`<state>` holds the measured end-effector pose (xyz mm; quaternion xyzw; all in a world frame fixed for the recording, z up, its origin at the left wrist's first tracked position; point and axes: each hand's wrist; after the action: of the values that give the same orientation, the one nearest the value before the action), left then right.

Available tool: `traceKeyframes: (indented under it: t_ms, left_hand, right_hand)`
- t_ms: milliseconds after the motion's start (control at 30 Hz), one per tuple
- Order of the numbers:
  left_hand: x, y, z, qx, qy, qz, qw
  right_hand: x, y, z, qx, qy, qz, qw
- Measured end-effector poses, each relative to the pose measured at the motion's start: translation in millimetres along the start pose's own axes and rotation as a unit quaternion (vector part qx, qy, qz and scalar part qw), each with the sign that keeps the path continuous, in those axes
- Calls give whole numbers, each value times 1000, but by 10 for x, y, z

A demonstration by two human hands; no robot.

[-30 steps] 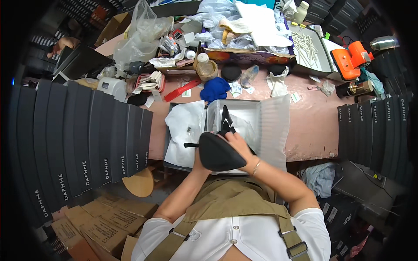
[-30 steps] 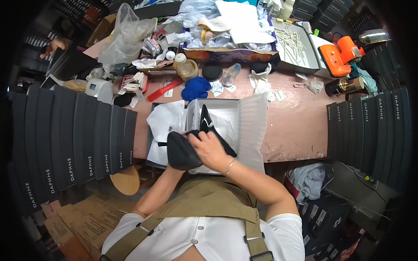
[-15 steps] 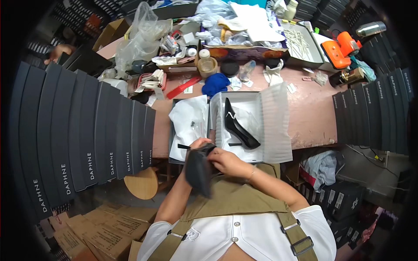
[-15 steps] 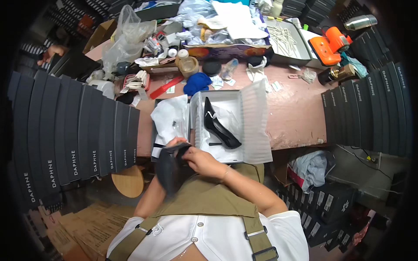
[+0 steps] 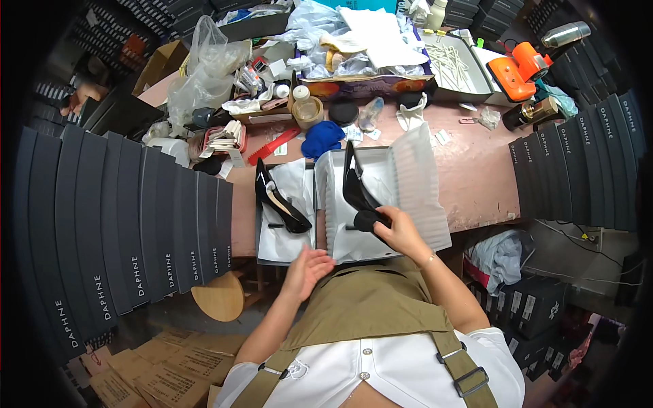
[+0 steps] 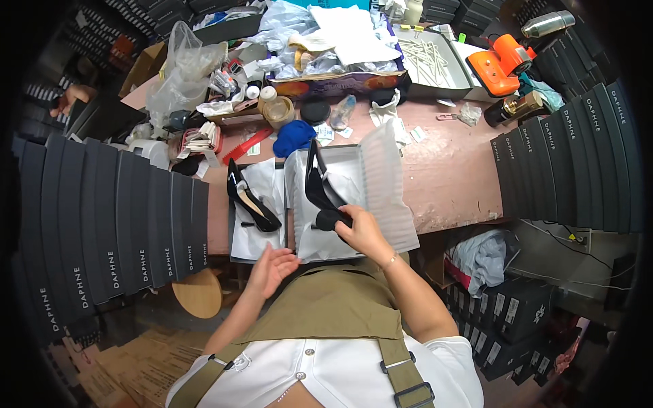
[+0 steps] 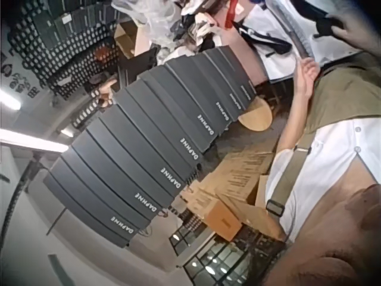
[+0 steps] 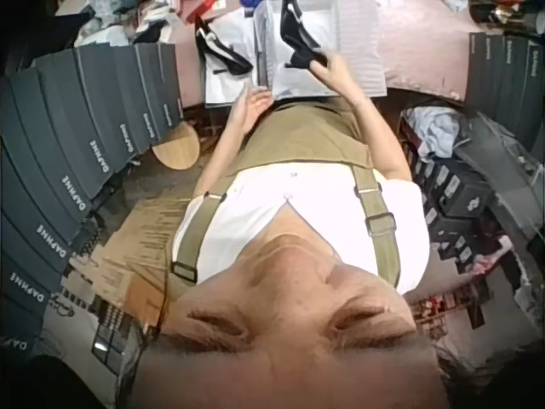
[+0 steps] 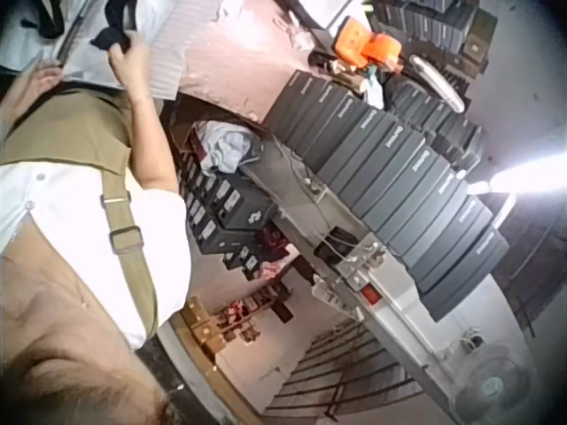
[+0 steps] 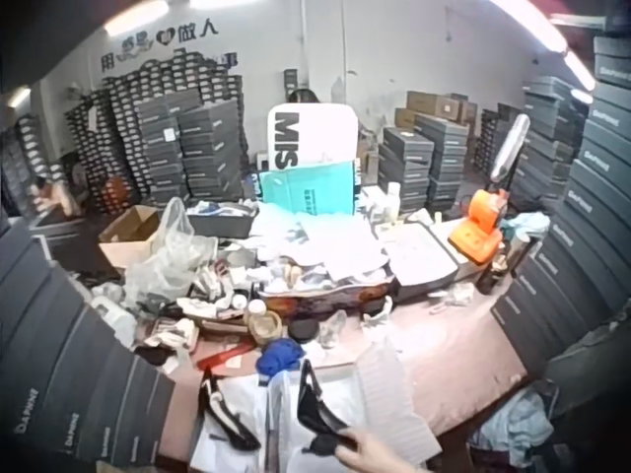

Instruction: Inspecting black high-heeled shoes and placing them into branded boxes with protective wrapping.

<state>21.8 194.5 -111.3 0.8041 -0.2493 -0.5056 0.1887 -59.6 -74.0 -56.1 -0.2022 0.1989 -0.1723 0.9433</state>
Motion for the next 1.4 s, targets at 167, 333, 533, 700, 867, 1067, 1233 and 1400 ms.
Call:
traceKeyframes:
  t_ms: [167, 333, 533, 700, 867, 1067, 1233, 1400]
  left_hand:
    - [144, 859, 17, -275, -78, 233, 930]
    - [480, 612, 131, -110, 74, 250, 959]
    - [607, 132, -54, -197, 58, 99, 974]
    - [397, 210, -273, -341, 38, 17, 939]
    - [465, 10, 1, -241, 94, 83, 963]
    - [370, -118, -174, 26, 184, 139, 973]
    - [355, 54, -461, -137, 146, 137, 970]
    - [281, 369, -502, 301, 243, 12, 922]
  right_hand:
    - [-387, 148, 589, 35, -159, -37, 986]
    - [-474, 380, 571, 21, -241, 37, 970]
    - [-711, 119, 336, 28, -227, 70, 971]
    - [-771, 28, 272, 6, -135, -53, 989]
    - [-374, 526, 436, -206, -389, -67, 896]
    - [-62, 1325, -90, 110, -246, 140, 953]
    - [-448, 342, 590, 113, -249, 223, 936]
    - [-208, 765, 449, -107, -116, 202, 967]
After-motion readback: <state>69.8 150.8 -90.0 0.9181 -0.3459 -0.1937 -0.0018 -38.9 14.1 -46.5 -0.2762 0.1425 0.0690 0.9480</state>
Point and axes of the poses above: each hand's wrist, its own x-axis towards the middle knuckle, its own y-axis out of the palm, z = x × y
